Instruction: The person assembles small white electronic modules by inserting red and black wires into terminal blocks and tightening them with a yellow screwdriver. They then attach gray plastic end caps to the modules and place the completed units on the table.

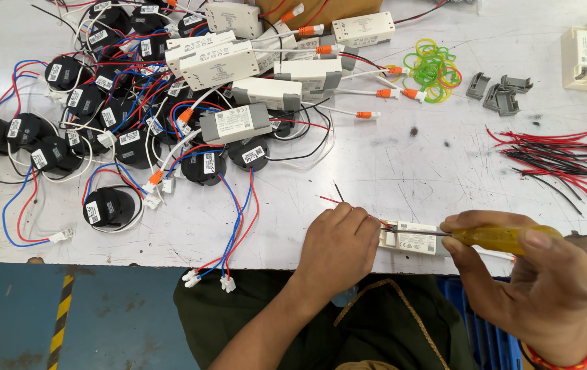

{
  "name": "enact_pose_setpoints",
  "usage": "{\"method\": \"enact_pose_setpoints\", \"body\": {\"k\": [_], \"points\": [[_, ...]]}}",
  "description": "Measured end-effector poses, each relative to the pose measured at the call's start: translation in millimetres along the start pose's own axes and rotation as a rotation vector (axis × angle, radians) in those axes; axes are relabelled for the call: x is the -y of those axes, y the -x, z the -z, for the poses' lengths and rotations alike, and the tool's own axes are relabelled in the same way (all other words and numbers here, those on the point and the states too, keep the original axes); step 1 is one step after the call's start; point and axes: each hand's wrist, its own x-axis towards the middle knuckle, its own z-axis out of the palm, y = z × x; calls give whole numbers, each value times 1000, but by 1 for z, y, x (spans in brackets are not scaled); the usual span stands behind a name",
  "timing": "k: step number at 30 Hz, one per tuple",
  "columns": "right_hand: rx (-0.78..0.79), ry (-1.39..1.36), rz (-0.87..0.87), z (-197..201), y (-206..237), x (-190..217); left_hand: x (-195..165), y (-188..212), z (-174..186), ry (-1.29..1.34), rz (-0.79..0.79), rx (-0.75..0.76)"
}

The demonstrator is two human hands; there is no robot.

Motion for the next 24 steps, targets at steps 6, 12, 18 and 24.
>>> {"method": "enact_pose_setpoints", "body": {"k": [6, 12, 18, 24], "points": [[-28, -27, -4, -2, 3, 0, 1, -3, -2, -18, -28, 7], [-36, 45, -29, 6, 14, -20, 2, -2, 2, -10, -29, -38], [8, 157, -213, 18, 26, -16, 6, -3, 1, -23, 492, 219], [324, 237, -286, -44, 38, -37, 15, 8, -28, -105, 605, 53]]}}
